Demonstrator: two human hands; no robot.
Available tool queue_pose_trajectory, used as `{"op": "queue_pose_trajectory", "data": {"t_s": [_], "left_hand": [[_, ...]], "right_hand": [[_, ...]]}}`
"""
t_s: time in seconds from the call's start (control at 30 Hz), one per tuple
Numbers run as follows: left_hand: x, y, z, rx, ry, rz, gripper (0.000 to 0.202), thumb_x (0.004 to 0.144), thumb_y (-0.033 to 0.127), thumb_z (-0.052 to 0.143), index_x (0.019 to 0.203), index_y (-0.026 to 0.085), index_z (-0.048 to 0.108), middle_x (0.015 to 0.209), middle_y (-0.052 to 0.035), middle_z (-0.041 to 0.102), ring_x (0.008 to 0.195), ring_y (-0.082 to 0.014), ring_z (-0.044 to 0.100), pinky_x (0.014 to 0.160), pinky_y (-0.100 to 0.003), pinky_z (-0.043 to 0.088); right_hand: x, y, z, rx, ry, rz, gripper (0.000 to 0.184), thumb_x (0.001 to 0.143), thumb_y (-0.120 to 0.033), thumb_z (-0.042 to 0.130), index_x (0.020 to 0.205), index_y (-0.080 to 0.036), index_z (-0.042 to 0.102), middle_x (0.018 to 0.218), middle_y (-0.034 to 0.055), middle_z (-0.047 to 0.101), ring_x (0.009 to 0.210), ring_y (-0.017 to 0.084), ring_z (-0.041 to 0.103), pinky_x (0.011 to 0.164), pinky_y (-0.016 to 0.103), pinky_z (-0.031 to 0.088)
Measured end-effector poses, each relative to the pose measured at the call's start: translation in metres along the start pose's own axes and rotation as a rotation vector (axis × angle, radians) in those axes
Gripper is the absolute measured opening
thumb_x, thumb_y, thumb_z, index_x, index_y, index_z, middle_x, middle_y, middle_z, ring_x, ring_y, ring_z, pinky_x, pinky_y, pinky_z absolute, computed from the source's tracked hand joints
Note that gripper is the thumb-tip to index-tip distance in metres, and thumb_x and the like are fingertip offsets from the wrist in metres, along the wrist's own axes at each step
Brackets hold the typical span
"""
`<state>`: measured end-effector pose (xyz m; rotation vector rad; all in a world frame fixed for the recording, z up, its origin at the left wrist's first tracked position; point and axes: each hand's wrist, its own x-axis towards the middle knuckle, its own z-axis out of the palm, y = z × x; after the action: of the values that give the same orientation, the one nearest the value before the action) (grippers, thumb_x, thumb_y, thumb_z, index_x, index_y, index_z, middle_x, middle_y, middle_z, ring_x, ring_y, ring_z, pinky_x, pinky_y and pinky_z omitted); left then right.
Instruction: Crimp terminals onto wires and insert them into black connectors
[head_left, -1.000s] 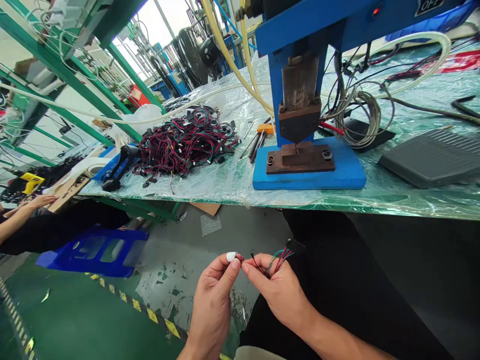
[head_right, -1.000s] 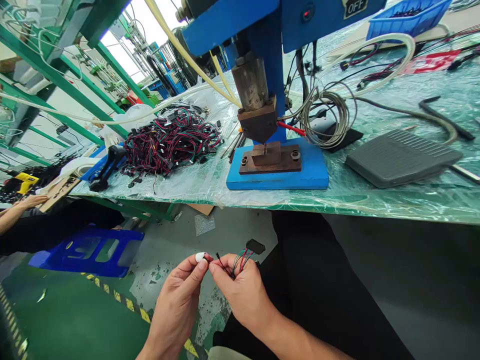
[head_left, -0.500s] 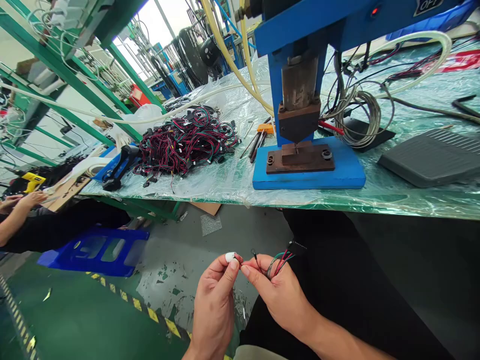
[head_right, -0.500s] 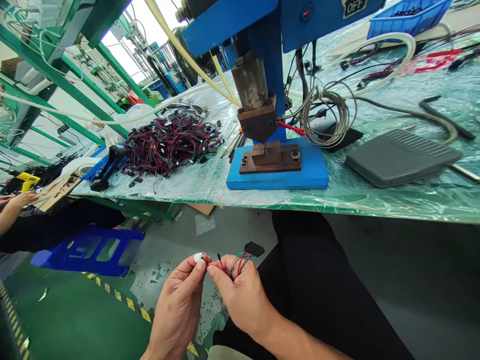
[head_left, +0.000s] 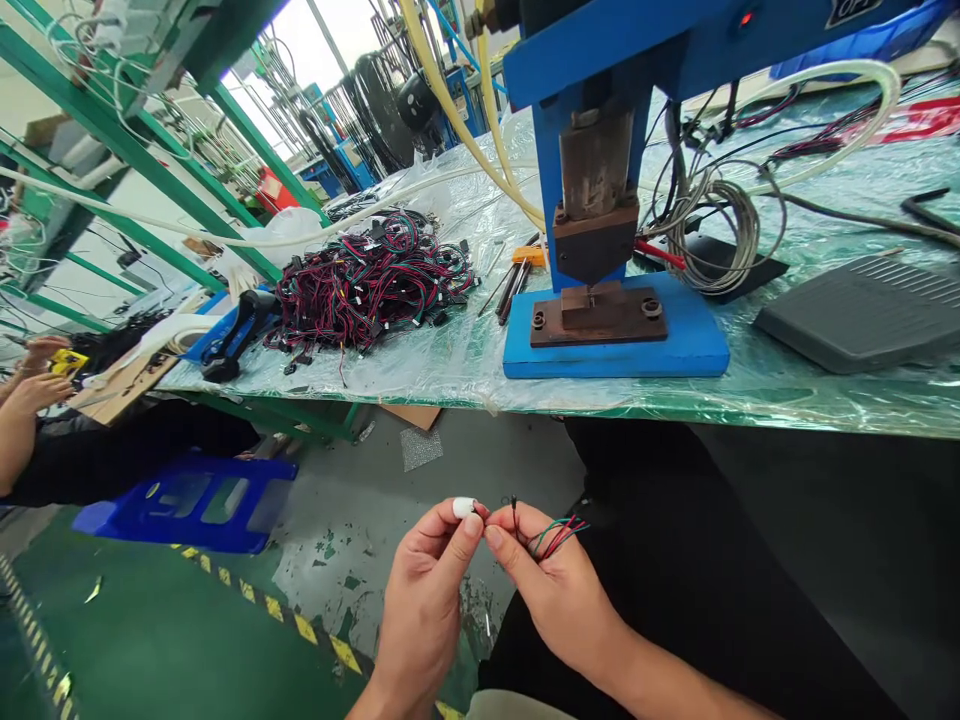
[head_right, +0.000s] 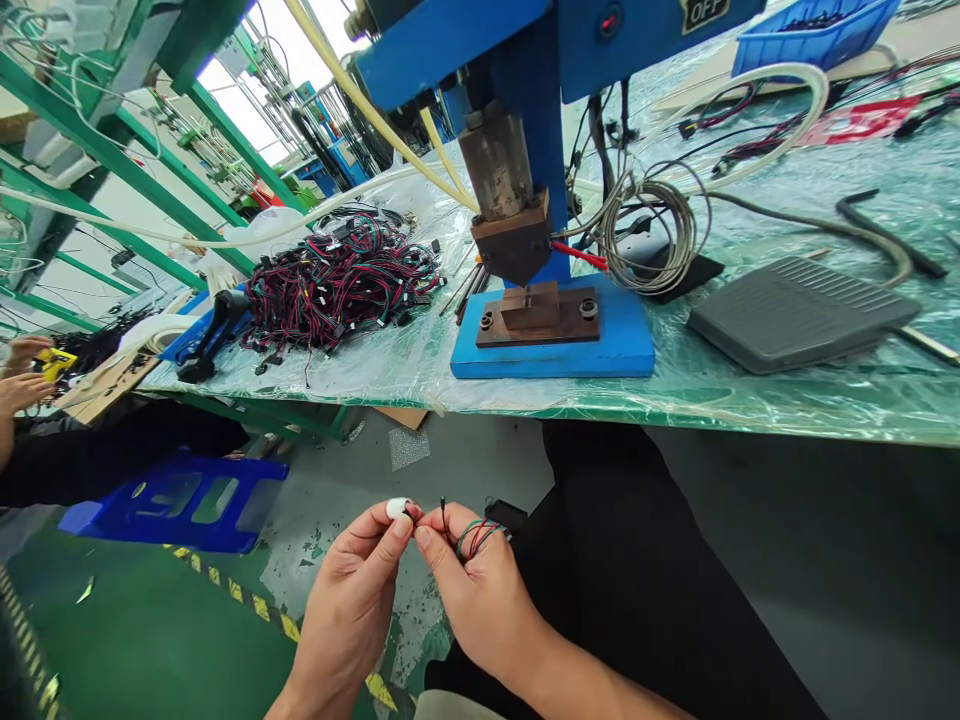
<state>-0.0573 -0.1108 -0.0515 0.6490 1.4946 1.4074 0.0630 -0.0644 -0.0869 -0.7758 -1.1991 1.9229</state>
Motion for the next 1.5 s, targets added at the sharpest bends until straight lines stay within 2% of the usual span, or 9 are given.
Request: {"op": "queue_pose_trajectory", "data": {"t_s": [0.1,0.2,0.3,0.5,0.73,0.93,1.23,1.37,1.5], "left_hand": [[-0.001,-0.001,0.003,-0.016,-0.002,0.000,0.016,0.088,0.032,0.074,0.099,0.021,0.072,0.100,-0.0035,0.068,0.095,-0.0164,0.058,0.087,-0.025,0.048],[-0.001,-0.001,0.009,-0.020,0.007,-0.012,0.019,0.088,0.034,0.074,0.101,0.019,0.072,0.104,-0.0063,0.069,0.101,-0.0193,0.059,0.093,-0.028,0.047],[-0.002,0.000,0.013,-0.043,-0.002,-0.008,0.017,0.088,0.031,0.074,0.100,0.019,0.073,0.102,-0.0059,0.070,0.101,-0.0189,0.059,0.094,-0.028,0.047],[-0.002,0.001,0.017,-0.070,-0.003,-0.018,0.015,0.090,0.032,0.071,0.098,0.019,0.071,0.098,-0.0041,0.069,0.095,-0.0164,0.059,0.088,-0.024,0.047],[0.001,0.001,0.022,-0.059,-0.004,-0.027,0.020,0.089,0.035,0.072,0.101,0.019,0.072,0.099,-0.0062,0.070,0.100,-0.0198,0.060,0.093,-0.029,0.046],[0.001,0.004,0.024,-0.094,0.018,-0.010,0.016,0.084,0.030,0.078,0.095,0.018,0.074,0.096,-0.0044,0.071,0.093,-0.0159,0.060,0.088,-0.024,0.047],[0.002,0.000,0.019,-0.220,0.123,-0.074,0.027,0.071,0.032,0.089,0.089,0.017,0.077,0.094,-0.0054,0.072,0.092,-0.0154,0.060,0.084,-0.021,0.049],[0.002,0.001,0.021,-0.246,0.140,-0.068,0.028,0.068,0.031,0.090,0.088,0.016,0.077,0.093,-0.0065,0.072,0.090,-0.0154,0.060,0.082,-0.021,0.050],[0.003,0.000,0.023,-0.262,0.147,-0.066,0.028,0.068,0.032,0.090,0.087,0.016,0.077,0.092,-0.0066,0.072,0.089,-0.0149,0.061,0.083,-0.021,0.050]], "right_hand": [[0.000,-0.004,-0.001,0.002,-0.034,0.002,0.032,0.096,-0.048,0.053,0.085,-0.018,0.060,0.067,-0.0043,0.046,0.059,0.011,0.038,0.056,0.026,0.033],[0.002,-0.010,-0.002,0.011,-0.012,-0.033,0.030,0.094,-0.045,0.056,0.082,-0.018,0.061,0.072,-0.0023,0.051,0.066,0.012,0.042,0.063,0.026,0.037],[0.003,-0.013,-0.002,0.021,0.006,-0.030,0.030,0.093,-0.044,0.058,0.081,-0.017,0.060,0.074,-0.0012,0.053,0.069,0.013,0.043,0.065,0.027,0.038],[0.004,-0.010,-0.005,-0.060,0.002,-0.006,0.040,0.097,-0.049,0.050,0.072,-0.018,0.055,0.064,-0.0050,0.035,0.062,0.011,0.029,0.056,0.026,0.028],[0.007,-0.012,-0.005,-0.042,0.041,-0.003,0.040,0.096,-0.049,0.051,0.071,-0.017,0.053,0.065,-0.0043,0.037,0.063,0.012,0.031,0.057,0.026,0.029],[0.005,-0.013,-0.006,-0.077,0.028,-0.030,0.041,0.097,-0.047,0.048,0.068,-0.019,0.047,0.065,-0.0052,0.033,0.063,0.012,0.028,0.057,0.027,0.028],[0.003,-0.016,-0.004,-0.177,-0.013,-0.073,0.035,0.098,-0.040,0.048,0.071,-0.018,0.054,0.064,-0.0048,0.041,0.061,0.011,0.034,0.058,0.026,0.031],[0.004,-0.011,-0.004,-0.169,-0.011,-0.074,0.032,0.098,-0.039,0.047,0.078,-0.018,0.060,0.066,-0.0032,0.047,0.063,0.012,0.038,0.060,0.026,0.034],[0.006,-0.012,-0.003,-0.159,-0.009,-0.082,0.033,0.098,-0.039,0.047,0.076,-0.018,0.060,0.068,-0.0025,0.047,0.064,0.013,0.039,0.061,0.027,0.034]]}}
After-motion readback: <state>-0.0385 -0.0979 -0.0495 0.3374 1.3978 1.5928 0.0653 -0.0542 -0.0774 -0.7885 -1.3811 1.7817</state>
